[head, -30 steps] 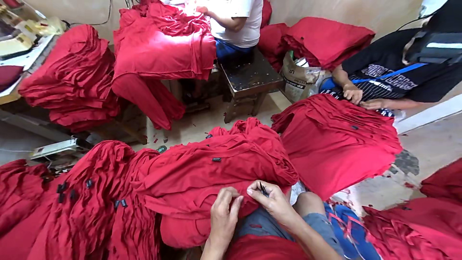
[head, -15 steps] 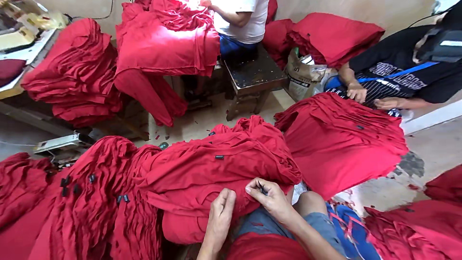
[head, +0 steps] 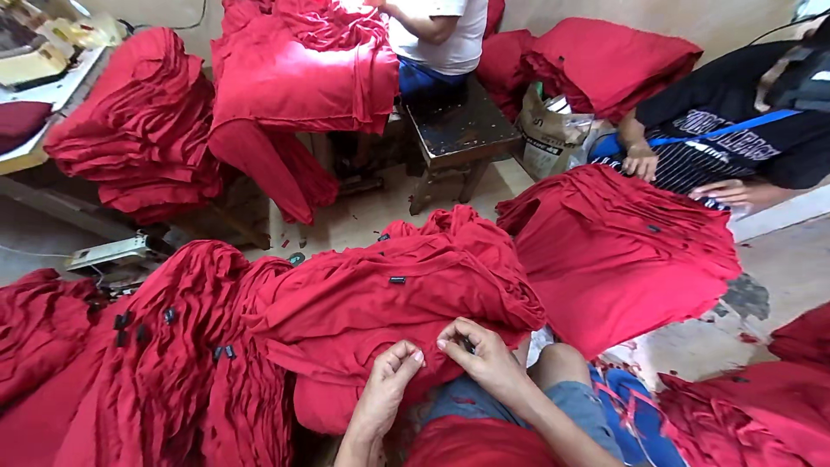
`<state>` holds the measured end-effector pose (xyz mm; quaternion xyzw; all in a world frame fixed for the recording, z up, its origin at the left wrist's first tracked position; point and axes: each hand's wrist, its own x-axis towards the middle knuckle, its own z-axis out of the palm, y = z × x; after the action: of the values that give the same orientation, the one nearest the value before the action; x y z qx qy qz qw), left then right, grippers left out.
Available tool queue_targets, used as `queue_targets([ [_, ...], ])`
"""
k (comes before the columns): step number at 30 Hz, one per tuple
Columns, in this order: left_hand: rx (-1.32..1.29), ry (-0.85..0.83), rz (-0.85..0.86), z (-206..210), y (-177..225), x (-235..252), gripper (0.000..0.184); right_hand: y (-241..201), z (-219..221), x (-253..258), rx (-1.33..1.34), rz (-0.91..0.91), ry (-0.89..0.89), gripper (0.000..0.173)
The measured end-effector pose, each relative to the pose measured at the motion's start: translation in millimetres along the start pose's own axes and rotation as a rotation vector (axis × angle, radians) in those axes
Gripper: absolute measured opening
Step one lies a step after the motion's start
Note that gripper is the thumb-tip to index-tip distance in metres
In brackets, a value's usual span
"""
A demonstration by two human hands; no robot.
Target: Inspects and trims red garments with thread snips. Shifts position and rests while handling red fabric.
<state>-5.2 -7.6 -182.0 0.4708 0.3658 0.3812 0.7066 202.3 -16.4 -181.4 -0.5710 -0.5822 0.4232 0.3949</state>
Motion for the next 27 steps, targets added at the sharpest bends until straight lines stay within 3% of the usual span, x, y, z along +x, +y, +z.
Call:
queue_targets([
  [3,-0.052,0.025,-0.006,-2,0,-3,0.016,-9,-3,-6,-0.243,-0.060,0.066,0.046],
  [4,-0.058,0.036,-0.011,-2,0,-4,0.016,-11,-3,-8,-0.306,-0.109,0.115,0.047],
  [6,-0.072,0.048,-0.020,-3,1,-6,0.015,-15,-4,-13,-0.404,-0.210,0.191,0.038],
  [12,-0.075,0.044,-0.007,-3,1,-7,0.013,-24,1,-31,-0.494,-0.415,0.132,0.024],
  [15,-0.068,0.031,0.011,-3,1,-7,0.011,-24,7,-33,-0.517,-0.426,0.108,0.022],
  [19,-0.064,0.018,0.022,-3,-1,-6,0.009,-46,5,-34,-0.466,-0.305,0.016,0.023],
  [25,-0.025,-0.037,0.080,-4,-4,-5,0.008,-33,10,-31,-0.478,-0.368,0.087,0.023],
  [27,-0.016,-0.055,0.111,-5,-4,-4,0.008,-17,17,-29,-0.514,-0.465,0.145,0.022],
])
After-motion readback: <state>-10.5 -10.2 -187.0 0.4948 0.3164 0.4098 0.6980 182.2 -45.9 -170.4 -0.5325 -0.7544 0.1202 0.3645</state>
